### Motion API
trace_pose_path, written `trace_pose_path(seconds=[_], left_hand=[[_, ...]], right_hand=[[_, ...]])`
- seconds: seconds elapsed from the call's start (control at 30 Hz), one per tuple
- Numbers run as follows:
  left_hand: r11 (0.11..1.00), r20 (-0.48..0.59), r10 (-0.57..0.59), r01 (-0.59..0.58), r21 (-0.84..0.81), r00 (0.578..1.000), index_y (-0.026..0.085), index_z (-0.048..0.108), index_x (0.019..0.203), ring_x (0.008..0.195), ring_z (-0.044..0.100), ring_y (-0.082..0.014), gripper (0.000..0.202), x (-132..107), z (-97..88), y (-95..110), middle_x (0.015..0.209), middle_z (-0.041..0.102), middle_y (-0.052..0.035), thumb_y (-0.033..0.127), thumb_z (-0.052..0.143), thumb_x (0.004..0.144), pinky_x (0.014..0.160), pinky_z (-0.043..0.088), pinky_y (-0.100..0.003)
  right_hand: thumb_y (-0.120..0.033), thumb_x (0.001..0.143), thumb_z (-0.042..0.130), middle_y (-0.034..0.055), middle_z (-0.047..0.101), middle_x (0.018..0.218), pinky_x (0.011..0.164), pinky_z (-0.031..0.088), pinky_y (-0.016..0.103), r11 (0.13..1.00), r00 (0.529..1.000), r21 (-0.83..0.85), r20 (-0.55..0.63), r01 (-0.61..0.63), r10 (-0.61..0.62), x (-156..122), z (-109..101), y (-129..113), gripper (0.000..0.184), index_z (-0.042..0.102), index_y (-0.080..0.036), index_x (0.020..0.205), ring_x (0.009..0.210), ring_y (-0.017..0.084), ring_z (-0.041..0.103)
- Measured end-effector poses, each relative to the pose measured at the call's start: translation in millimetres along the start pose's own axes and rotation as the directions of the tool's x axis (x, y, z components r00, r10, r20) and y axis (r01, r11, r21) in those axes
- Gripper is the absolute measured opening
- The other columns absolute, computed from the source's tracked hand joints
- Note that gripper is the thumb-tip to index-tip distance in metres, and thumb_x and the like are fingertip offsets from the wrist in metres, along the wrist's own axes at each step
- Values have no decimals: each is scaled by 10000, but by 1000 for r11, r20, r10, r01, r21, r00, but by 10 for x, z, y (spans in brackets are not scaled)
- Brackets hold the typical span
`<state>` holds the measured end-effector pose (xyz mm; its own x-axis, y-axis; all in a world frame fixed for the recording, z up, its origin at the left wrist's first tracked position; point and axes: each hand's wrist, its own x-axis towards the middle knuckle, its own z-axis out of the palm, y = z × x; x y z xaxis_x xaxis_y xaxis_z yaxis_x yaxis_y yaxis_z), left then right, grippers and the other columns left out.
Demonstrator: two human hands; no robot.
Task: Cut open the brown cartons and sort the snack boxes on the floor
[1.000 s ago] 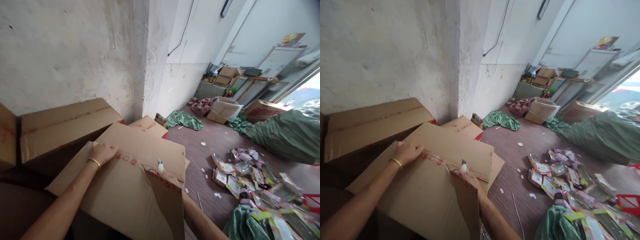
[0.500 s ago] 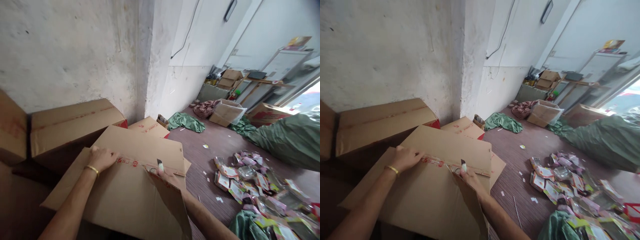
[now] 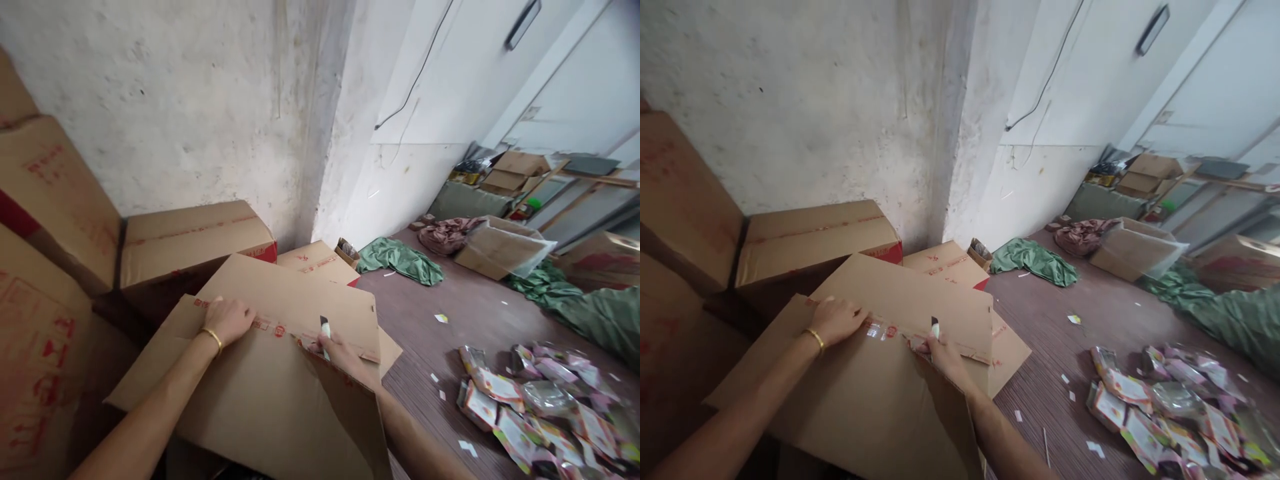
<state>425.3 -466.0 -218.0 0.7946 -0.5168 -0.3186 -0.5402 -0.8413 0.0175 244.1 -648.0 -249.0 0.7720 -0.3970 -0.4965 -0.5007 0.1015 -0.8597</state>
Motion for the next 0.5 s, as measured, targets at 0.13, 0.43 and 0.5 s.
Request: trace_pose_path(seconds=[0.13,0.43,0.5], left_hand=[[1000,-33,-23,24,16,999,138,792,907,976,692,-298,583,-232,46,-44,1006,755,-182,354,254,959,926,382,-439],[982,-249,-50,2,-190,967,251,752,1024,983,624,-294,442,-482,366,-274,1005,752,-86,409,348,940,905,329,-491],[972,-275,-35,-30,-232,961,280,748,1057,1026,599,-306,406,-467,362,-91,1007,745,-80,459,402,941,954,294,-520]], right_hand=[[-610,800,601,83,702,819,733,480,318,999,998,-38,60,14,-12,13,72,-63,423,580,-192,736,808,229,652],[-847,720,548,97,710,929,902,497,401,994,980,-15,169,113,-108,4,190,-121,685,635,-188,888,930,265,661],[-828,721,575,94,714,889,859,513,395,998,970,0,236,55,-54,59,99,-147,678,659,-182,908,886,264,673]])
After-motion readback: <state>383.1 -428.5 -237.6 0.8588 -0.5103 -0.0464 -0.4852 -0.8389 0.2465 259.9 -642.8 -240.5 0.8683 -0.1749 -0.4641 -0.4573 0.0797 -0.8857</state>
